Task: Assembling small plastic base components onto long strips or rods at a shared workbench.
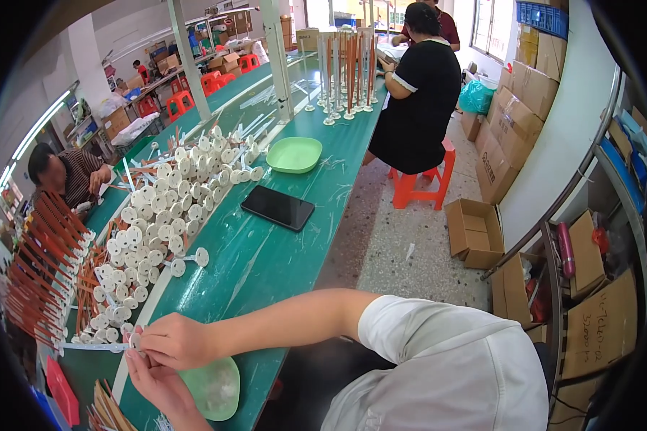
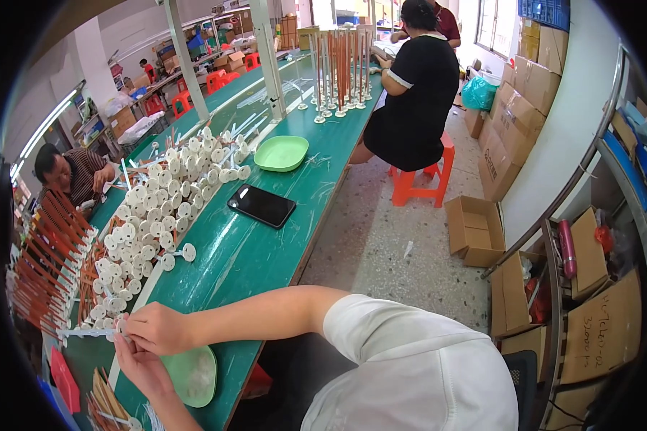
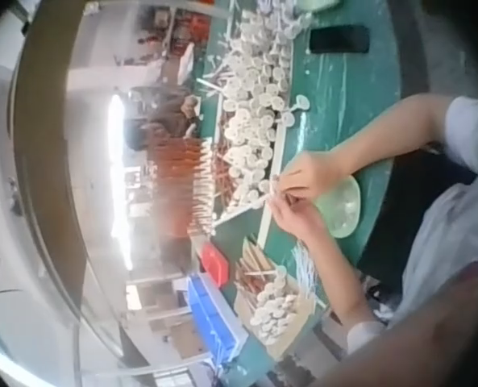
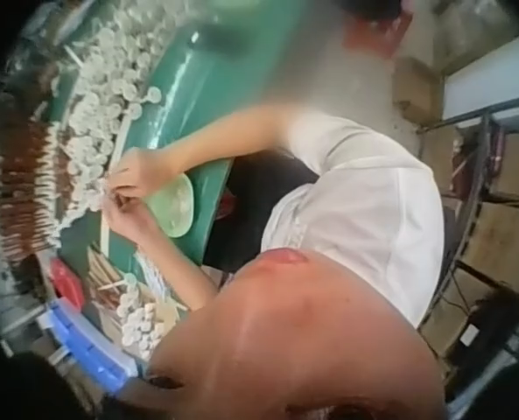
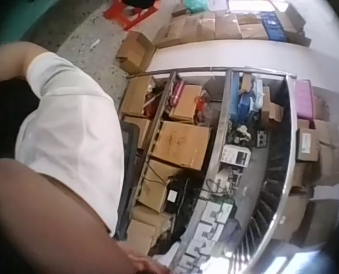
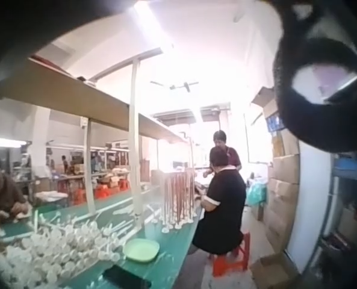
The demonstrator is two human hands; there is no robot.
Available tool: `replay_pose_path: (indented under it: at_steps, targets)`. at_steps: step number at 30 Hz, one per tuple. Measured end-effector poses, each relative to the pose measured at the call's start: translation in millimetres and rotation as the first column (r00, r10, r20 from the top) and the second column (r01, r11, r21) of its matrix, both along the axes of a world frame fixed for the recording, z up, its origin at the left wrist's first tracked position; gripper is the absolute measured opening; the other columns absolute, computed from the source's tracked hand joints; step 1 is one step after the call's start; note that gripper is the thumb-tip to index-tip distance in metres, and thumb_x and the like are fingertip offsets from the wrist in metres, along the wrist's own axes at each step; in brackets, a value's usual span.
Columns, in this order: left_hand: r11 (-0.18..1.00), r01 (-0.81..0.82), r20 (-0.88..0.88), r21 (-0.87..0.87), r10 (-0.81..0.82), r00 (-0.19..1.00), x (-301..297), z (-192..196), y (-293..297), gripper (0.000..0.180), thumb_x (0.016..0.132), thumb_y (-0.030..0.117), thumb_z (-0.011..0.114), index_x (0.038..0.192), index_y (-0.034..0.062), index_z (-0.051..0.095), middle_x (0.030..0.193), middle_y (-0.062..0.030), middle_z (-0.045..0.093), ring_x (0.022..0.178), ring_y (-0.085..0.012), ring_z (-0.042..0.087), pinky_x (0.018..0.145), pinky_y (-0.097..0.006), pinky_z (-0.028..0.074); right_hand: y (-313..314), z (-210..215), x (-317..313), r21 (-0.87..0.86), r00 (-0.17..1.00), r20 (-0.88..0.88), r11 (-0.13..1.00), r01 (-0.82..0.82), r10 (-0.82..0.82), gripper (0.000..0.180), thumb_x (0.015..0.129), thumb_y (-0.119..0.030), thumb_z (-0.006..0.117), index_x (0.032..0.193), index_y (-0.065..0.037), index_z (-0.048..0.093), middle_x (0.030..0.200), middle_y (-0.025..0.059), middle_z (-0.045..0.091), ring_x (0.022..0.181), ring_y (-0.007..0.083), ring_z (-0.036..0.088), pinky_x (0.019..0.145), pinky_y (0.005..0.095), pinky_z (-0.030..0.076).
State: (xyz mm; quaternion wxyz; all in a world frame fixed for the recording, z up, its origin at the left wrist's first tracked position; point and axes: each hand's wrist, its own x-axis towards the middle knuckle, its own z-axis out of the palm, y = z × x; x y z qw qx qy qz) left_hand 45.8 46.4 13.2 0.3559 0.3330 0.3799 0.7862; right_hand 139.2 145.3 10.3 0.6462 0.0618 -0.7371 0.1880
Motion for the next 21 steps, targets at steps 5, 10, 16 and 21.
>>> replay_pose_path:
  at_steps: [5,10,16,21]
  targets:
    - [0.999,0.024,0.030,0.029,-0.024,0.999,2.8,-3.9,-9.7,0.047,0.103,0.026,0.040,0.135,-0.0086,0.041,0.136,-0.0168,0.050,0.122,-0.0198,0.052,0.101,-0.030,0.043,-5.7,-1.5,2.4,0.113,0.998,0.039,0.992,0.050,-0.055,0.016,0.069,-0.004,0.065,0.080,0.000,0.054,0.074,0.0110,0.056,0.060,0.0285,0.058,0.049,0.0379,0.046]
    - [0.999,0.020,0.101,0.042,-0.024,0.995,3.9,-4.5,-11.1,0.047,0.103,0.025,0.039,0.136,-0.0085,0.041,0.136,-0.0162,0.050,0.122,-0.0193,0.051,0.102,-0.030,0.042,-7.0,-0.6,2.7,0.178,0.994,0.025,0.979,0.097,-0.103,0.022,0.067,-0.004,0.065,0.086,0.004,0.057,0.076,0.0119,0.057,0.061,0.0277,0.058,0.054,0.0356,0.050]
    - [0.998,0.002,0.169,0.067,-0.013,0.986,6.2,-6.8,-10.2,0.046,0.103,0.023,0.039,0.134,-0.0113,0.040,0.133,-0.0185,0.050,0.125,-0.0237,0.049,0.106,-0.033,0.040,-11.7,-1.0,0.0,0.078,0.999,0.013,0.996,0.047,-0.048,0.019,0.068,-0.005,0.065,0.084,0.001,0.057,0.074,0.0100,0.056,0.061,0.0283,0.058,0.055,0.0377,0.050]
    - [0.998,-0.010,0.137,0.057,0.002,0.991,4.6,-10.6,-10.3,0.046,0.103,0.025,0.040,0.136,-0.0066,0.041,0.136,-0.0144,0.050,0.124,-0.0193,0.049,0.104,-0.031,0.040,-11.7,-5.0,-1.9,0.046,0.998,0.051,0.999,0.020,-0.023,0.017,0.069,-0.004,0.065,0.083,0.000,0.057,0.074,0.0107,0.057,0.062,0.0298,0.059,0.055,0.0392,0.049]
